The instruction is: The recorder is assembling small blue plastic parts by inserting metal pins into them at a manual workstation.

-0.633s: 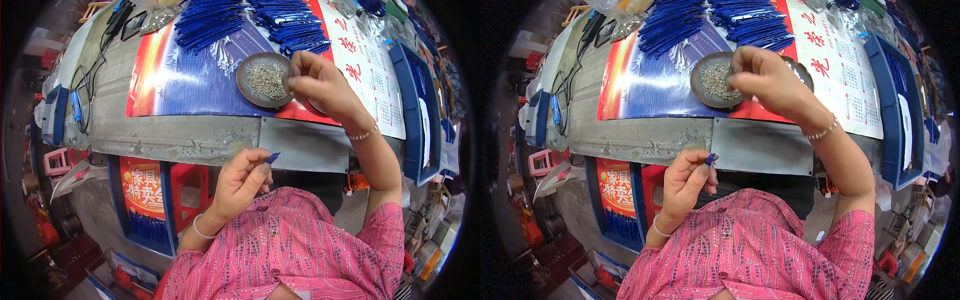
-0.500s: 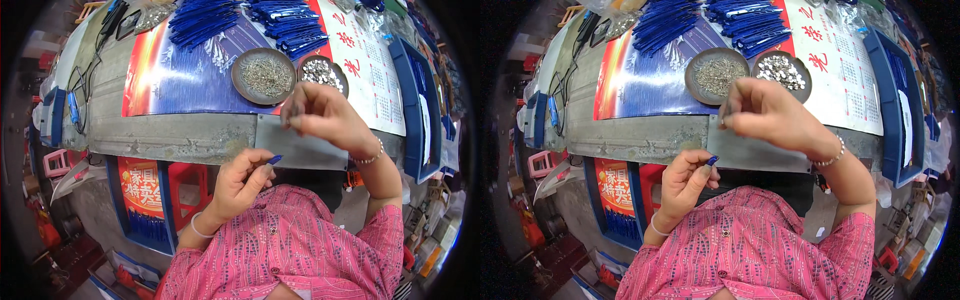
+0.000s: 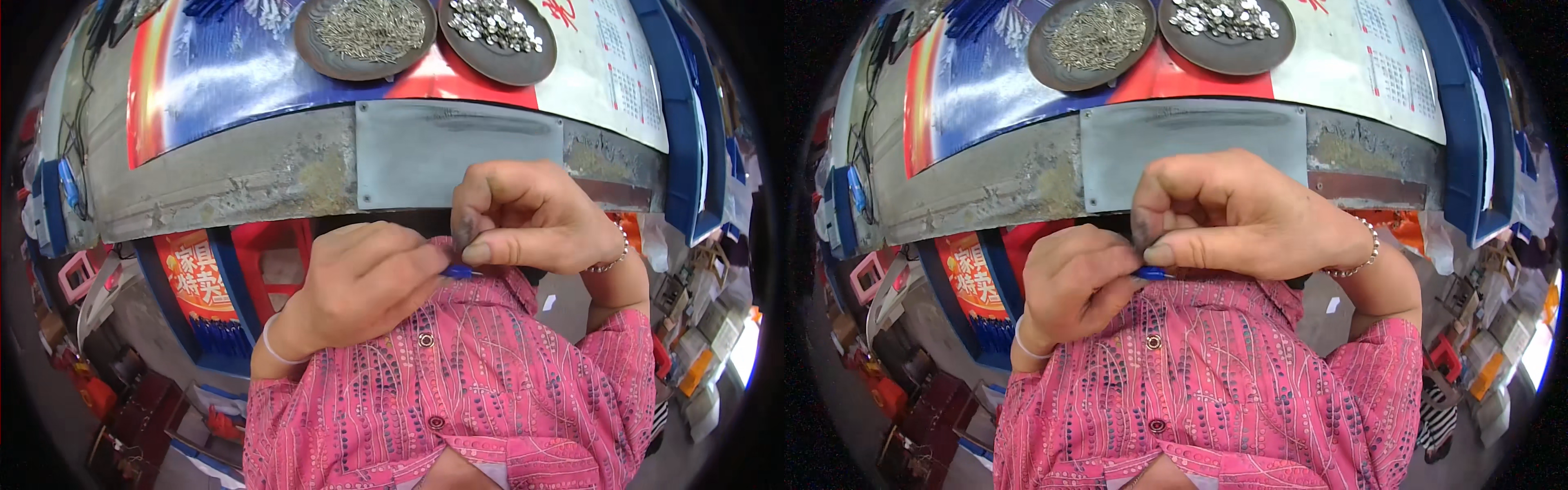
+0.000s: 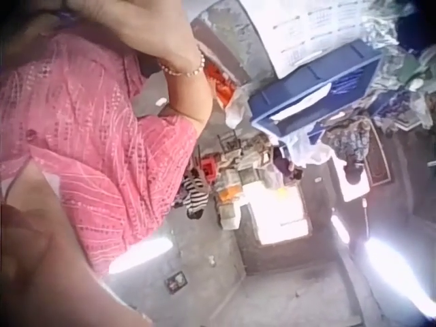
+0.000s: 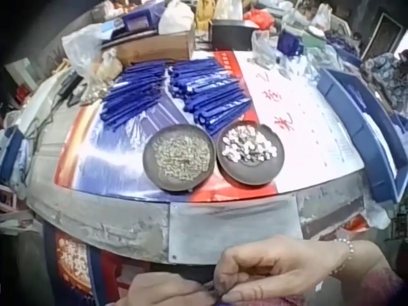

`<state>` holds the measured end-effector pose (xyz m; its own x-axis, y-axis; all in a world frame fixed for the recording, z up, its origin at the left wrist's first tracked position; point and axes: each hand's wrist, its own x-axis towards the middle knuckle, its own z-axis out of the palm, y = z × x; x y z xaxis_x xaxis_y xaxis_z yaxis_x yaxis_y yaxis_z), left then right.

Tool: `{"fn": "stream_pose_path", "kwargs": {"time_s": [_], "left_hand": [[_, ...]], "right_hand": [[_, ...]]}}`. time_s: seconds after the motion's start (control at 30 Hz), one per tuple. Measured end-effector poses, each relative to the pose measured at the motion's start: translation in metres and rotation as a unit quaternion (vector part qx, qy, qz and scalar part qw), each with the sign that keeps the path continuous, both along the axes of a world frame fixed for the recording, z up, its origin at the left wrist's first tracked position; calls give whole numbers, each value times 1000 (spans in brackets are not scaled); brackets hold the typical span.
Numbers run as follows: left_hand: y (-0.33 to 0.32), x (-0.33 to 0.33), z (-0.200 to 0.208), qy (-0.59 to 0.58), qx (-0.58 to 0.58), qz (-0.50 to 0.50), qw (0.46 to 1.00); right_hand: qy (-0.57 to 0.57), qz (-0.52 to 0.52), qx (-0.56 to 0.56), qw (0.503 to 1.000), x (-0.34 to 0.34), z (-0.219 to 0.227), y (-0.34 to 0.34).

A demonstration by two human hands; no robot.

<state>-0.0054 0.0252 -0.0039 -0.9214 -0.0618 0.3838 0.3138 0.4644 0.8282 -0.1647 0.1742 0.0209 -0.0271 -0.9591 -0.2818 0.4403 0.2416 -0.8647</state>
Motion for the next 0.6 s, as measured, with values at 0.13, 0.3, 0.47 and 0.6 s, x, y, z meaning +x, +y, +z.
{"fn": "stream_pose_path", "kwargs": {"time_s": [0.13, 0.3, 0.47, 0.6], "left_hand": [[-1, 2, -4, 76, -147, -19, 986], [3, 1, -4, 133, -226, -10, 965], [1, 1, 1, 119, -226, -21, 967], [1, 2, -4, 115, -195, -15, 974]], "right_hand": [[-52, -8, -8, 999, 4, -5, 2], [-60, 25, -32, 997, 8, -19, 4], [-44, 47, -34, 997, 7, -21, 1], [33, 74, -40, 996, 3, -19, 0]]}}
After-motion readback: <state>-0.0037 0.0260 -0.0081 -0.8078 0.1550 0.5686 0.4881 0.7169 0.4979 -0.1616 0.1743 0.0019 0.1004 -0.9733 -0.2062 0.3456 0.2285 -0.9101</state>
